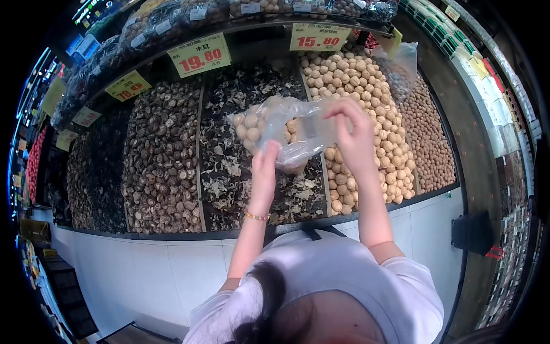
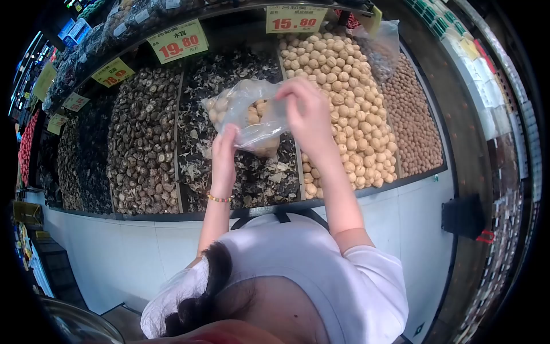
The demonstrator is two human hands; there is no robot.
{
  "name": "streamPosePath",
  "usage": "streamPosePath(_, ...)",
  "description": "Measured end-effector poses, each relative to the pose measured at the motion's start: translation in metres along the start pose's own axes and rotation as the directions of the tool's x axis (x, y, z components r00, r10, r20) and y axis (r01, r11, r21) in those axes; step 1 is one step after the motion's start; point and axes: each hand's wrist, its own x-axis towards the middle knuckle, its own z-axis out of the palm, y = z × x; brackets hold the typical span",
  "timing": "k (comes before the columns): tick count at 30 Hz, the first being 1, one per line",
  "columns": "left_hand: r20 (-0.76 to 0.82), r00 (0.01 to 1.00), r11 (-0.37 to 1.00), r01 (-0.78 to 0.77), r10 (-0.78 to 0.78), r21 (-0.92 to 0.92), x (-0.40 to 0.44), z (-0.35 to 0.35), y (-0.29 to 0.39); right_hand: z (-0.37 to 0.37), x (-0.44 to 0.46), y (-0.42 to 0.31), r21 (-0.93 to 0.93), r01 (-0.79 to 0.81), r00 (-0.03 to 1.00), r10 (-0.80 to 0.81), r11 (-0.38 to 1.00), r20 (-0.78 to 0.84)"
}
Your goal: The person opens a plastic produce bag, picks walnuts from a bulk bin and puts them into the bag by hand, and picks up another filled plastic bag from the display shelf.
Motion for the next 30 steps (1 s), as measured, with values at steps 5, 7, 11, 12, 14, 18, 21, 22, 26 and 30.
streamPosePath(5,0.019,0.994,0.969,-0.106,0.104,0.221,-0.012,0.006,0.001,0.060,0.002,0.048,-0.236,0.023,0.732,0.144,0.971,0.666)
streamPosePath(7,0.026,0.991,0.963,-0.137,0.135,0.230,-0.017,0.011,0.001,0.091,-0.012,0.080,-0.273,0.113,0.757,0.095,0.955,0.647)
streamPosePath(11,-0.017,0.999,0.976,-0.038,0.043,0.215,-0.022,0.018,-0.009,0.126,-0.032,0.112,-0.346,0.067,0.804,0.155,0.936,0.574)
streamPosePath(12,-0.047,0.997,0.975,-0.050,0.061,0.218,-0.023,0.023,-0.008,0.123,-0.033,0.113,-0.300,0.081,0.821,0.107,0.951,0.561)
streamPosePath(14,-0.104,0.989,0.972,-0.078,0.103,0.222,-0.024,0.030,-0.004,0.116,-0.033,0.117,-0.207,0.114,0.851,0.012,0.972,0.525)
streamPosePath(18,-0.090,0.996,0.998,0.003,0.003,0.059,-0.022,0.036,-0.009,0.106,-0.031,0.121,-0.072,0.111,0.881,-0.065,0.991,0.468)
streamPosePath(21,-0.097,0.995,0.999,-0.001,0.005,0.034,-0.020,0.040,-0.013,0.097,-0.027,0.125,0.005,0.125,0.930,-0.118,0.992,0.347)
streamPosePath(22,-0.115,0.993,0.999,-0.025,0.030,0.038,-0.019,0.042,-0.011,0.093,-0.026,0.123,0.028,0.139,0.948,-0.141,0.990,0.285)
streamPosePath(26,-0.146,0.988,0.998,-0.060,0.054,-0.036,-0.013,0.043,-0.013,0.034,-0.019,0.104,0.303,-0.368,0.885,0.232,0.879,0.403)
streamPosePath(30,-0.154,0.988,0.996,-0.011,-0.002,-0.085,-0.010,0.052,-0.013,-0.027,-0.025,0.124,0.746,-0.584,0.802,0.366,0.320,0.472)
